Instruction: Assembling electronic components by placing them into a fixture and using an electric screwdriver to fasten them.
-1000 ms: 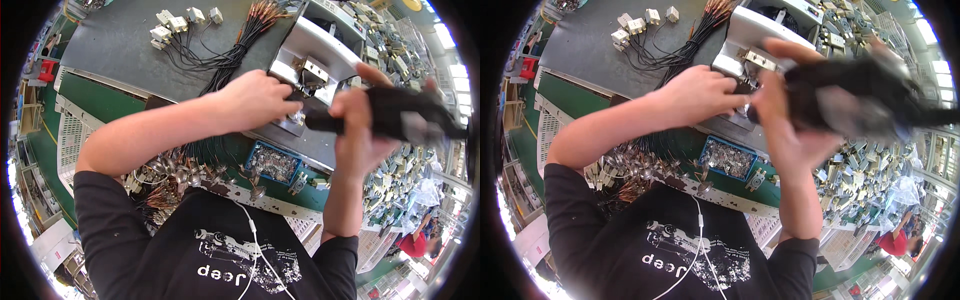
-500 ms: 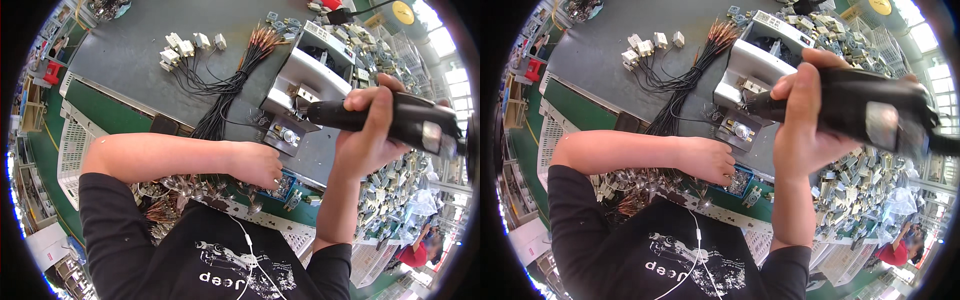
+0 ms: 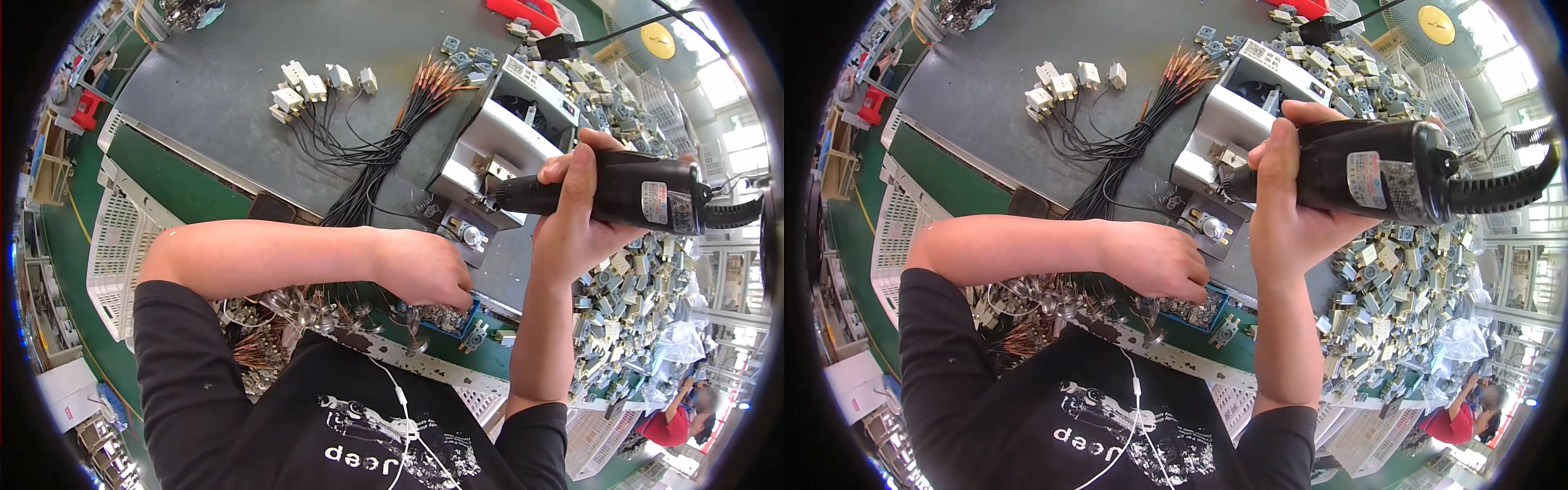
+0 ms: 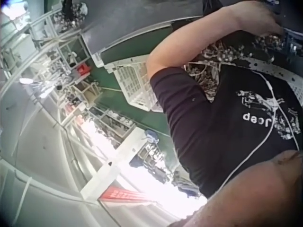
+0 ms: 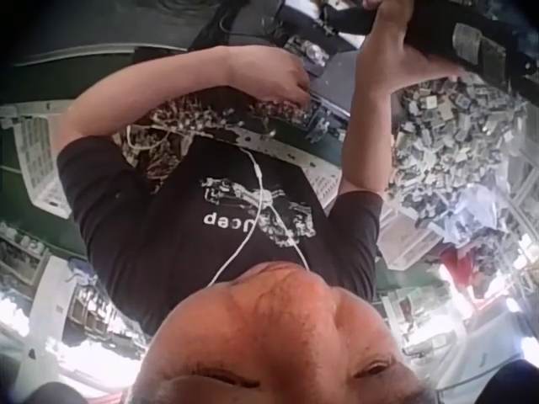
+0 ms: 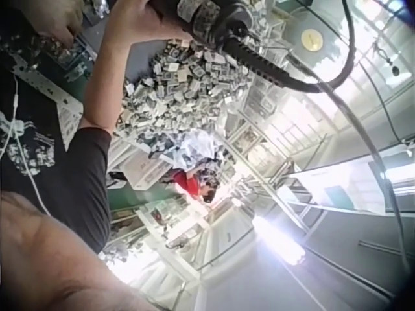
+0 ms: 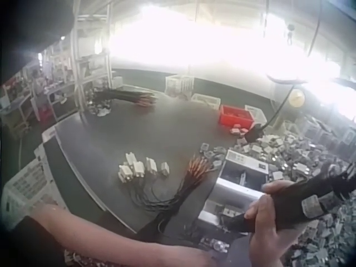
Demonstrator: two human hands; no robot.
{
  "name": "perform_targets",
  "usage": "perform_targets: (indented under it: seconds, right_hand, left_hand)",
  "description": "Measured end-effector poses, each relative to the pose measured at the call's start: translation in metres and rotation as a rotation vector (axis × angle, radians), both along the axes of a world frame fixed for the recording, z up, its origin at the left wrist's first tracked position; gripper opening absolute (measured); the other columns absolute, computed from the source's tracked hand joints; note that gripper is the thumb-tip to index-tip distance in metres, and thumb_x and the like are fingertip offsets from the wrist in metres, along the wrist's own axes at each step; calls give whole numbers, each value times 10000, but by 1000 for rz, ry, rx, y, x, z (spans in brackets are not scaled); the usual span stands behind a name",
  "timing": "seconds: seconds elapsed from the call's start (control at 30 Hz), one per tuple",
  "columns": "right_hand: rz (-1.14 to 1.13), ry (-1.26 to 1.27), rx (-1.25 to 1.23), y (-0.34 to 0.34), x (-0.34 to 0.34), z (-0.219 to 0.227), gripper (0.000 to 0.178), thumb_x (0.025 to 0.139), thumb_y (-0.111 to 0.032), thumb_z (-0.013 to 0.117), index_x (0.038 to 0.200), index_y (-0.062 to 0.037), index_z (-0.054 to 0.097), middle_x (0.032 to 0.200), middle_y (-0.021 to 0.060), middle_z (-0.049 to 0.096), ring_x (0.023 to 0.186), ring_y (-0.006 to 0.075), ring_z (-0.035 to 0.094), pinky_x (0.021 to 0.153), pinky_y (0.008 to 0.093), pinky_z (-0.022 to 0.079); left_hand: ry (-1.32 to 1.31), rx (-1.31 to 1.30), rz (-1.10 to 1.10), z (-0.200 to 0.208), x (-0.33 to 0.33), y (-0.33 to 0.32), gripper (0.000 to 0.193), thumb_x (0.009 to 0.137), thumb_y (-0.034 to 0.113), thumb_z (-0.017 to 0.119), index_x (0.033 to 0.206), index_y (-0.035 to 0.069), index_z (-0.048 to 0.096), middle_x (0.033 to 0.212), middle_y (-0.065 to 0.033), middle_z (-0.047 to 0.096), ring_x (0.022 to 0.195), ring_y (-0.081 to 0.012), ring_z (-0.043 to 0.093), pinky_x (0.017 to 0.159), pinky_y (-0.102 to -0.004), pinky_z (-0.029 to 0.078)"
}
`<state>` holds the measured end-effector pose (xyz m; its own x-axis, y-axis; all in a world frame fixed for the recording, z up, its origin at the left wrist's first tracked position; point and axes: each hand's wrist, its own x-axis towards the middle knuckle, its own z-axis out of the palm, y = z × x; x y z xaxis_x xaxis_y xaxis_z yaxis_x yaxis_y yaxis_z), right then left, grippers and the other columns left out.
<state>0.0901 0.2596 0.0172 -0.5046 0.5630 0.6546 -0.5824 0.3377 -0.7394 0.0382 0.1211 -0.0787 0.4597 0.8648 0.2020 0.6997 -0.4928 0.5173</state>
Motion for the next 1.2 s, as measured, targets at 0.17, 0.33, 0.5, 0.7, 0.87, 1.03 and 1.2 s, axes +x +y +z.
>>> perform_targets:
  seconds: [0.17,0.33,0.5,0.7,0.87,1.03,1.2]
  right_hand:
    - [-82,-65,-59,2,-5,0,929,945,80,605,1604,-170,0,1061,195,663,628,138,613,587,307,552]
    - [234,-107,22,22,-7,8,894,925,96,576,1601,-151,46,1023,203,665,613,157,606,610,312,536]
    - [479,-166,27,37,-16,15,879,912,71,588,1592,-103,58,1042,215,663,630,180,622,616,313,524]
    - [62,-106,-16,0,-12,4,844,923,95,598,1577,-106,104,1035,188,682,606,117,612,563,242,522]
    - [136,-137,-67,-7,12,4,930,922,109,586,1599,-151,5,1010,183,671,596,119,602,573,265,525]
    - [129,-143,-42,-8,18,-4,967,926,97,602,1606,-162,-34,1007,167,671,616,116,602,581,256,523]
    - [141,-141,-13,-10,19,-11,997,929,87,615,1611,-172,-65,1005,154,670,632,113,602,587,248,521]
  left_hand:
    - [-109,122,89,3,-5,-1,154,842,144,643,978,77,668,865,-103,663,908,-328,667,809,-466,525]
    - [-179,98,206,22,-14,-9,122,863,164,655,963,99,682,848,-63,669,881,-279,667,797,-428,510]
    - [-128,179,441,26,-24,-13,92,864,210,691,888,122,688,844,-25,683,821,-249,661,816,-391,489]
    - [124,86,627,13,-21,-10,146,861,265,703,902,128,673,883,-2,669,909,-207,651,835,-372,474]
    - [237,56,667,12,-15,-4,122,849,250,716,876,139,674,954,9,662,962,-184,634,834,-358,471]
    - [104,188,679,0,-19,-7,142,836,210,725,937,128,669,1023,4,686,1024,-210,645,893,-381,487]
    - [-73,116,627,-10,-28,-8,102,836,170,724,894,117,660,1066,-17,692,1045,-221,649,863,-382,519]
